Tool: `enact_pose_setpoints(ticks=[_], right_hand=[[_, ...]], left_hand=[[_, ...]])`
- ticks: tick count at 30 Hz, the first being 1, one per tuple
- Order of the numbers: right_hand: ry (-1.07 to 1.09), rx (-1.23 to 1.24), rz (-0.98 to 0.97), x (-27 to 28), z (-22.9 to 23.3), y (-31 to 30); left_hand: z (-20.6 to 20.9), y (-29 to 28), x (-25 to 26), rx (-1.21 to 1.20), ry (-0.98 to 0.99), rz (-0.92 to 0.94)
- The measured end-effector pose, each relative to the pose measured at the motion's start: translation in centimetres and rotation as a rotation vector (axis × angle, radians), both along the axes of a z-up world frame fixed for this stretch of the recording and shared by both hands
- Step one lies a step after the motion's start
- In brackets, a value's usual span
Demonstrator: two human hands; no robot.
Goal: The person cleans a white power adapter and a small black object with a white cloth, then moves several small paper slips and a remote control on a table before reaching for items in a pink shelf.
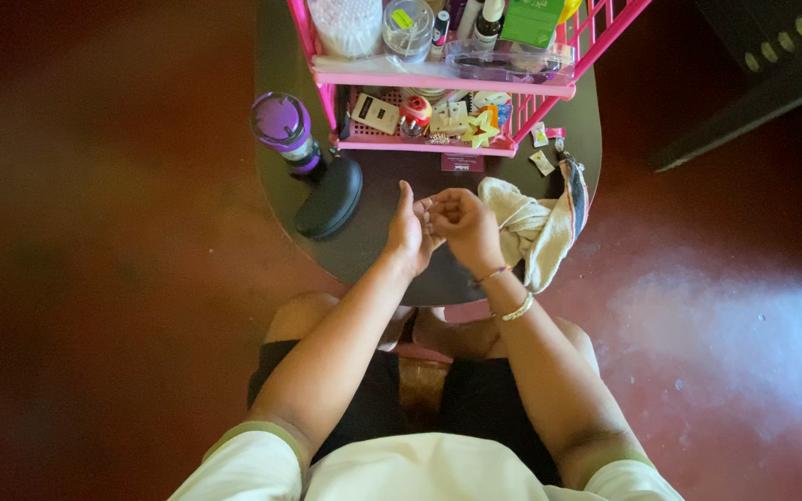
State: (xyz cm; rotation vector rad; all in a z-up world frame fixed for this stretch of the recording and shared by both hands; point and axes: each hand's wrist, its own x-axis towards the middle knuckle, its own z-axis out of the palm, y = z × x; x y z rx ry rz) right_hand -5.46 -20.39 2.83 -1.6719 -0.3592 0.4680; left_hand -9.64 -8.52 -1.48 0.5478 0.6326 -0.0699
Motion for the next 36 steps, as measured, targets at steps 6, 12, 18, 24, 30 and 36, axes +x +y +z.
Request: enact_pose_setpoints(ticks=[6,12,18,24,30,36], right_hand=[[-0.625,-0.465,0.023,-2.5,3.7,1.1],[-0.774,-0.307,-0.135,-1.9,3.9,0.9],[-0.544,-0.346,-0.110,-1.9,4.3,0.6],[-0.724,-0.367,-0.178,-2.3,3.7,0.8],[-0.573,-0.432,-0.092,-2.4,3.3,0.9],[-0.638,-0.483,-0.063,-1.6,1.9,1.4]], left_hand=[[0.3,-0.6,-0.6,-0.019,-0.043,0.113],[-0.5,0.3,-0.3,-0.048,-0.054,0.171],[-3.2,0.3,0.1,0.066,-0.129,0.209],[-1.5,1.0,0.0,-0.034,-0.107,0.202],[-0.5,0.7,0.3,-0.020,-0.114,0.162],[-1.2,0.7,0.7,0.013,-0.150,0.106]])
